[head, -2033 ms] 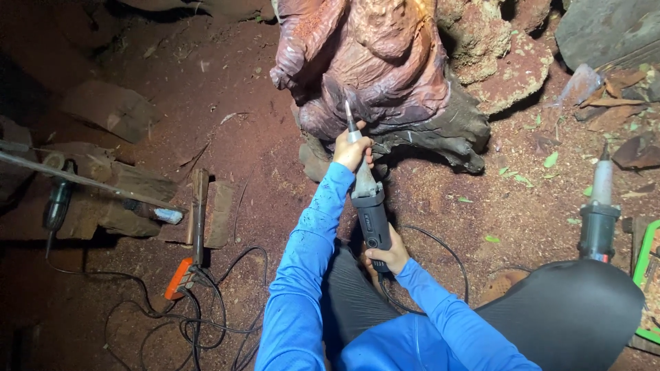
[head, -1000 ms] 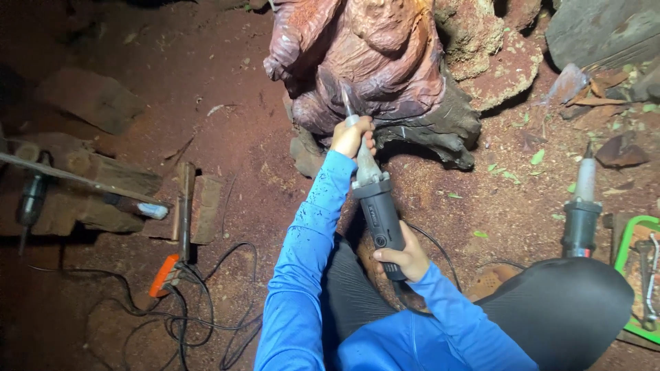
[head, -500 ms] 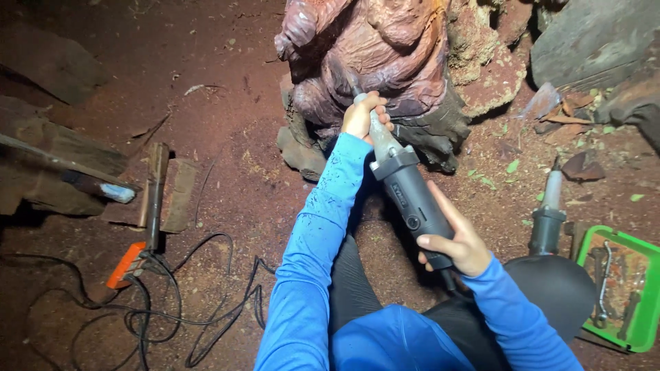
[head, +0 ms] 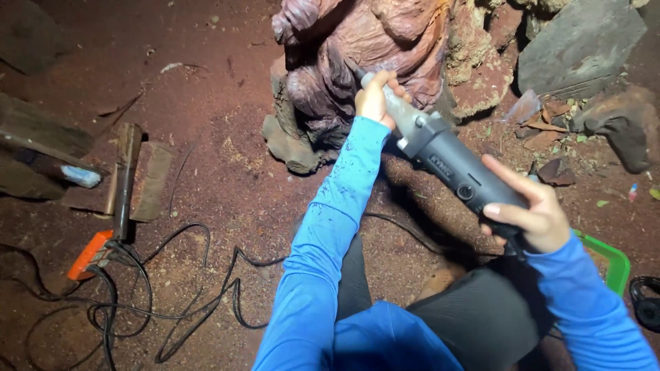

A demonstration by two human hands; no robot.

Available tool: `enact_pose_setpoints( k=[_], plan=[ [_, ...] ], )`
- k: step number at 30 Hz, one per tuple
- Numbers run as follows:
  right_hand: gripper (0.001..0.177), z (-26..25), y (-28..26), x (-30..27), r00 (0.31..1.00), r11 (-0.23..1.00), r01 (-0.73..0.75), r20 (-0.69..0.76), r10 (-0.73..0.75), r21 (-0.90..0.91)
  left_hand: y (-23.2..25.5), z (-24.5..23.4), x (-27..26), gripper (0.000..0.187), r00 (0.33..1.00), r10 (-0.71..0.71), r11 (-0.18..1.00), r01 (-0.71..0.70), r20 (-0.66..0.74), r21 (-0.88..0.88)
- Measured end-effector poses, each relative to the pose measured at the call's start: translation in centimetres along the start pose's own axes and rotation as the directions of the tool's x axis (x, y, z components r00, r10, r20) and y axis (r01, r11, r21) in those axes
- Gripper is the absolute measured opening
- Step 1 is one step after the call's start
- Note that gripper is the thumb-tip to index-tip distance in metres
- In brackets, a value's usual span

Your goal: Using a power rotary tool to carve intricate details and textures into a wooden statue

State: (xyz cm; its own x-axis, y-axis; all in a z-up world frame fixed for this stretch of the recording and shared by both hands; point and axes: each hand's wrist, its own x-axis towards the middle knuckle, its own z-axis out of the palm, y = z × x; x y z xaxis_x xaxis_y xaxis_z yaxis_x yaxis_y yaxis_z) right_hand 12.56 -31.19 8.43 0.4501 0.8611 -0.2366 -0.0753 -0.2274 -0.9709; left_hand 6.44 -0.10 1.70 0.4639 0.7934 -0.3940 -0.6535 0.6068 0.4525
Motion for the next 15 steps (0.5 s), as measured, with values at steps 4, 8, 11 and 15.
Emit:
enact_pose_setpoints(
  k=[4,8,11,15],
  plan=[
    [0.085,-0.1,-1.8,0.3,0.999,0.998,0.025,0.028,-0.024,-0.062,0.5,0.5,-0.3,0.021,0.999,-0.018,1.000,0.018,-0.032,0.023],
    [0.084,0.6,-3.4,-0.1,1.000,0.996,0.004,-0.010,-0.005,-0.087,0.9,0.9,-1.2,0.022,0.998,-0.013,0.998,0.017,-0.054,0.064],
    [0.084,0.3,-3.5,-0.1,1.000,0.995,0.004,-0.001,-0.004,-0.100,1.0,1.1,-1.7,0.021,0.998,-0.014,0.997,0.019,-0.061,0.072],
    [0.086,-1.0,-3.7,-0.1,1.000,0.991,-0.019,0.008,0.020,-0.131,0.3,1.0,-1.8,0.020,0.996,-0.011,0.996,0.018,-0.083,0.090]
  ],
)
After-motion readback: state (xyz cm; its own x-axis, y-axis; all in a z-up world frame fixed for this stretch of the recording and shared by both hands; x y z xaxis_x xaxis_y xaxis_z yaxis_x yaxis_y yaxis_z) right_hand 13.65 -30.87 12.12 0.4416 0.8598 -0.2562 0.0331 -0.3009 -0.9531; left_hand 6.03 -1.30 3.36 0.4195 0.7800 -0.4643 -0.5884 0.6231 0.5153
